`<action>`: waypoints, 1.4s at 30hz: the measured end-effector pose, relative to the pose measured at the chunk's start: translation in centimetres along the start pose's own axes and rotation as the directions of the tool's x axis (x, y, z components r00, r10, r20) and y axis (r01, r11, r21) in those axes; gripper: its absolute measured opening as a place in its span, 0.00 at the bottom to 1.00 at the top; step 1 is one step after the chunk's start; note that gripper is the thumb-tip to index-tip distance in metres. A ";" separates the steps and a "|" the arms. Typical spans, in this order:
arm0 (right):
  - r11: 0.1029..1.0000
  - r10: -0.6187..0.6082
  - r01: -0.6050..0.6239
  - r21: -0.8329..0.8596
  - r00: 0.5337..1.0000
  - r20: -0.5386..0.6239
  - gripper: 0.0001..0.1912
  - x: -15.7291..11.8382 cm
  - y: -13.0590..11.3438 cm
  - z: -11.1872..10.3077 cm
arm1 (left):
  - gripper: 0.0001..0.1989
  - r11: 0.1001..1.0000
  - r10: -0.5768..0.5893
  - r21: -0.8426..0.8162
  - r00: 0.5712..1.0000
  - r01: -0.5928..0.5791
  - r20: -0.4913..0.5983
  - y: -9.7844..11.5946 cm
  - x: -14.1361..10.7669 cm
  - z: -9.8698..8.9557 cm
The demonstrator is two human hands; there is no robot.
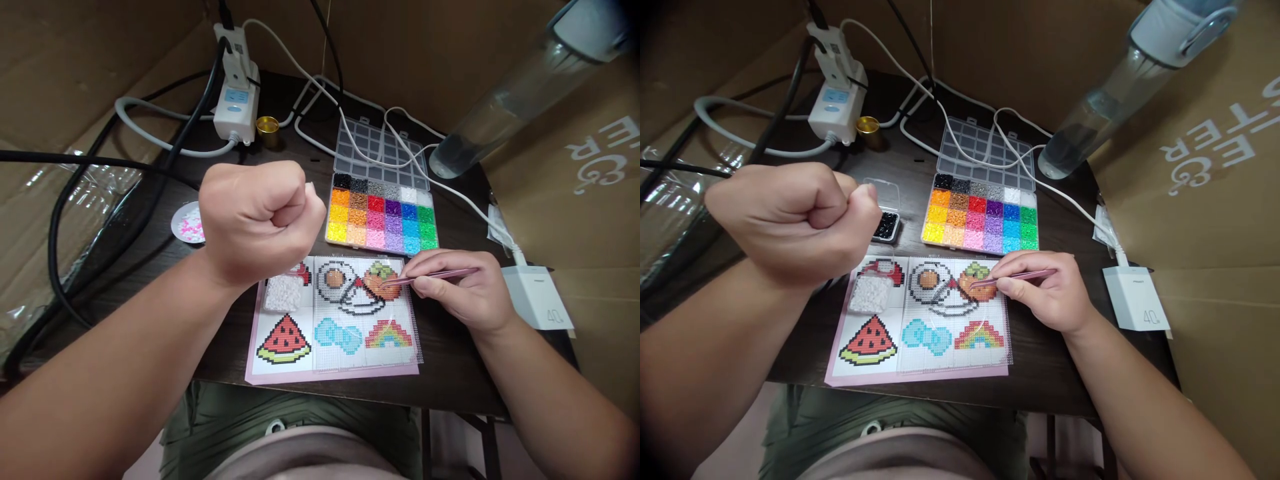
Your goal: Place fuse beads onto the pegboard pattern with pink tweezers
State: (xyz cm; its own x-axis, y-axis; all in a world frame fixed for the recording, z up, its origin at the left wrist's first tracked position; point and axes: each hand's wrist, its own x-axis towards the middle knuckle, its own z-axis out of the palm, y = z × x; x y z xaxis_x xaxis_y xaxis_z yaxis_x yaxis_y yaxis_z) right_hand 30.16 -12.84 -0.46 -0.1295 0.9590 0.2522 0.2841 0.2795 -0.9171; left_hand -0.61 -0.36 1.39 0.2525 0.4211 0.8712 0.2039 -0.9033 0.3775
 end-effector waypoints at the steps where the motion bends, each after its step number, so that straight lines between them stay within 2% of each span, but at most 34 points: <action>1: 1.000 -0.025 0.024 0.015 0.999 0.033 0.03 0.1 -0.2 0.0 | 0.29 1.000 0.015 -0.005 1.000 -0.015 0.001 0.0 0.0 0.0; 4: 0.995 -0.083 0.075 0.071 0.989 0.123 0.06 0.2 -0.6 0.3 | 0.29 0.998 0.059 -0.025 0.998 -0.058 0.003 -0.1 0.0 0.0; 6: 0.992 -0.114 0.101 0.082 0.979 0.172 0.08 0.1 -0.6 0.6 | 0.28 0.999 0.043 -0.011 0.999 -0.042 0.010 0.0 0.0 0.0; 11: 0.986 -0.164 0.155 0.062 0.964 0.209 0.14 -0.2 -0.2 1.4 | 0.28 0.999 0.045 0.013 0.999 -0.046 0.018 0.0 0.1 -0.1; 17: 0.992 -0.120 0.113 0.053 0.979 0.164 0.13 -0.4 -0.2 1.7 | 0.30 0.990 0.137 0.049 0.989 -0.135 -0.054 -1.3 -0.3 0.4; 22: 0.993 -0.098 0.093 0.071 0.993 0.070 0.04 -0.8 -0.4 1.7 | 0.31 0.993 0.115 0.039 0.991 -0.112 -0.073 -1.0 -0.6 1.0; 23: 0.995 -0.082 0.080 0.061 0.996 0.042 0.02 -0.9 -0.5 1.7 | 0.31 0.995 0.102 0.030 0.992 -0.100 -0.079 -0.8 -0.6 1.0; 26: 0.999 0.011 -0.010 0.035 0.999 -0.052 0.11 -1.4 -0.6 1.5 | 0.34 0.995 0.100 0.010 0.991 -0.099 -0.086 -0.3 -0.4 1.0; 27: 0.997 0.062 -0.058 0.047 0.995 -0.075 0.14 -1.6 -0.7 1.5 | 0.34 0.992 0.124 -0.007 0.991 -0.125 -0.044 -0.2 -0.3 1.0; 30: 0.973 0.171 -0.150 0.173 0.979 -0.113 0.18 -1.7 -0.8 1.6 | 0.33 0.988 0.150 -0.019 0.988 -0.150 -0.026 -0.5 0.0 1.1; 36: 0.892 0.271 -0.205 0.404 0.956 -0.113 0.13 -0.8 -1.4 1.9 | 0.33 0.988 0.140 -0.045 0.980 -0.148 -0.140 -0.8 -0.1 2.0; 42: 0.820 0.418 -0.324 0.472 0.902 -0.107 0.12 0.4 -2.2 1.7 | 0.34 0.989 0.130 -0.053 0.986 -0.136 -0.108 -0.6 -0.3 2.0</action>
State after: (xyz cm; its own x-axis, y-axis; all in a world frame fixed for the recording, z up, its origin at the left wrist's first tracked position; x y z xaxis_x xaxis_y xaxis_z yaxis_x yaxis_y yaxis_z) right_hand 27.86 -13.21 1.14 0.1033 0.9870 -0.1229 -0.1733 -0.1038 -0.9794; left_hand 1.09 0.22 0.29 0.1728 0.2888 0.9417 0.1173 -0.9553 0.2715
